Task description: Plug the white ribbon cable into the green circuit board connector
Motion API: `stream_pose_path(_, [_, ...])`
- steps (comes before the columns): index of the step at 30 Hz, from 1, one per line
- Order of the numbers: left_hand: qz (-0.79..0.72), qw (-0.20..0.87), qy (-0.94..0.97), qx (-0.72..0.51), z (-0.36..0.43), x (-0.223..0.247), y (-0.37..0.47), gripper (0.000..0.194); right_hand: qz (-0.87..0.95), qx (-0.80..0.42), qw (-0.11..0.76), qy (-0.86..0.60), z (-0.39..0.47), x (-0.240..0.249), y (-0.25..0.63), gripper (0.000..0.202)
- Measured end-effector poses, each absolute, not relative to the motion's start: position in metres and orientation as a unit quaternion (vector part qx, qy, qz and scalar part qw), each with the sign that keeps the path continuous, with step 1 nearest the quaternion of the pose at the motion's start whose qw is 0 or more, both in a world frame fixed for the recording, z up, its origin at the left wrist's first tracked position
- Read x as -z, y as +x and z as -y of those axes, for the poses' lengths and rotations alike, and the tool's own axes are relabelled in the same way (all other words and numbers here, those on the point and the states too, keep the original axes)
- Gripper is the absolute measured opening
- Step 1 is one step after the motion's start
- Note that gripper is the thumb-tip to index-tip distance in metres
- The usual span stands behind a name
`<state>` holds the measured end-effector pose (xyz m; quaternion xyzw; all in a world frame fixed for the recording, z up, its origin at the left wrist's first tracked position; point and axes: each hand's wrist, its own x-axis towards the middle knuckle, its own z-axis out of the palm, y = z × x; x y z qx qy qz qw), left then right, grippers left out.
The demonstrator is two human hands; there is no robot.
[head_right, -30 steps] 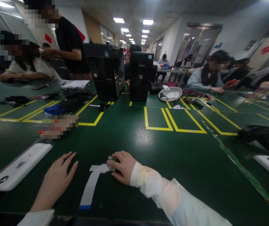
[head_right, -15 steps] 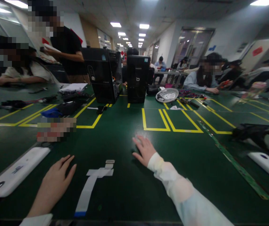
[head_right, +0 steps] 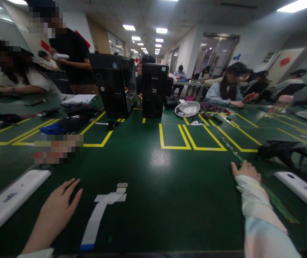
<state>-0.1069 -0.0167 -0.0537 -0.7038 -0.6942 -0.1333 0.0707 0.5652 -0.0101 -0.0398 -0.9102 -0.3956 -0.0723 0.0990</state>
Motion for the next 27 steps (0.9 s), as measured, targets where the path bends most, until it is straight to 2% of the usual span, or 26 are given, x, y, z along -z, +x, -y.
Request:
stream_pose_path(7, [0.699,0.061,-0.702,0.122,0.015,0.055,-0.109,0.069,0.43,0.028,0.048,-0.901,0.012,0.047,0.574,0.08])
stream_pose_path(16, [0.695,0.073,-0.704,0.13,0.018,0.052,-0.104,0.067,0.512,0.009,0.024,-0.858,0.046,0.069,0.559,0.078])
stream_pose_path(22, [0.696,0.076,-0.702,0.133,0.018,0.051,-0.104,0.068,0.525,0.09,0.084,-0.842,0.081,0.058,0.523,0.094])
stream_pose_path(27, [0.695,0.07,-0.703,0.13,0.019,0.052,-0.105,0.067,0.354,0.174,0.147,-0.907,0.123,0.057,0.478,0.092])
